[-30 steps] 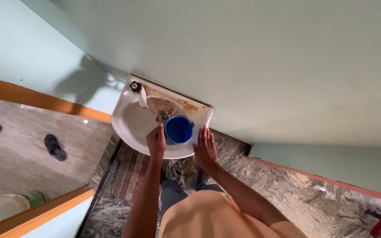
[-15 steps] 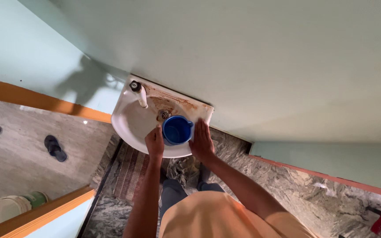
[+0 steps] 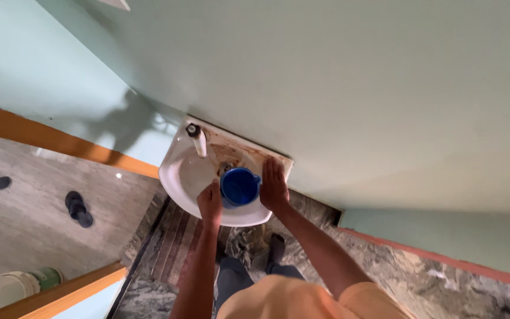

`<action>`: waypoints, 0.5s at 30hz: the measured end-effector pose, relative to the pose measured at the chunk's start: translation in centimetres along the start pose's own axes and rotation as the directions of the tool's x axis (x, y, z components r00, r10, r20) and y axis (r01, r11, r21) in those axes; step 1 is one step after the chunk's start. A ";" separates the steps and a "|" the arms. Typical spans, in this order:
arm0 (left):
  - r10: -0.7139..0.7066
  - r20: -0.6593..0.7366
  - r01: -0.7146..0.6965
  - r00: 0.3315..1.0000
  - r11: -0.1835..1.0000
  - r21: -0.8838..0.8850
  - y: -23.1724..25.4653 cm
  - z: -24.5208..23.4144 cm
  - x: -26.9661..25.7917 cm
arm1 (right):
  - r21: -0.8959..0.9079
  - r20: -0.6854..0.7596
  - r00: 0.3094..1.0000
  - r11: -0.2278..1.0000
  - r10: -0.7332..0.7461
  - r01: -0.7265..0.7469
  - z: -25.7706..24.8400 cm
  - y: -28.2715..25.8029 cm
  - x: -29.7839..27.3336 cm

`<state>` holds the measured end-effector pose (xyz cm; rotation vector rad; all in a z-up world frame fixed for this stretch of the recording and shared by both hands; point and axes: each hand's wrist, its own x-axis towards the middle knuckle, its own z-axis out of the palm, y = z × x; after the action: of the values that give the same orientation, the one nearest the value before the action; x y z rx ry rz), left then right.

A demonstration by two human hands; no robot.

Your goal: The person cleans a dirty bathroom sink using a blue plastic cup to pour water and their hands to scrub the basin. They repeatedly fill the cup from the tap, pour water into the sink, and scrub the surface to remove stains.

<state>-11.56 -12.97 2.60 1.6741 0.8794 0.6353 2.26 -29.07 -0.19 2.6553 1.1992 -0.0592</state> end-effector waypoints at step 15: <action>-0.008 0.089 0.006 0.996 1.000 0.019 2.4 1.1 1.3 | 0.126 -0.076 0.994 0.990 0.080 -0.070 0.1 -0.7 1.2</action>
<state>-9.34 -12.85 4.59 1.7023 0.8292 0.5452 2.54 -27.71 -0.58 2.8326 1.1536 -0.0143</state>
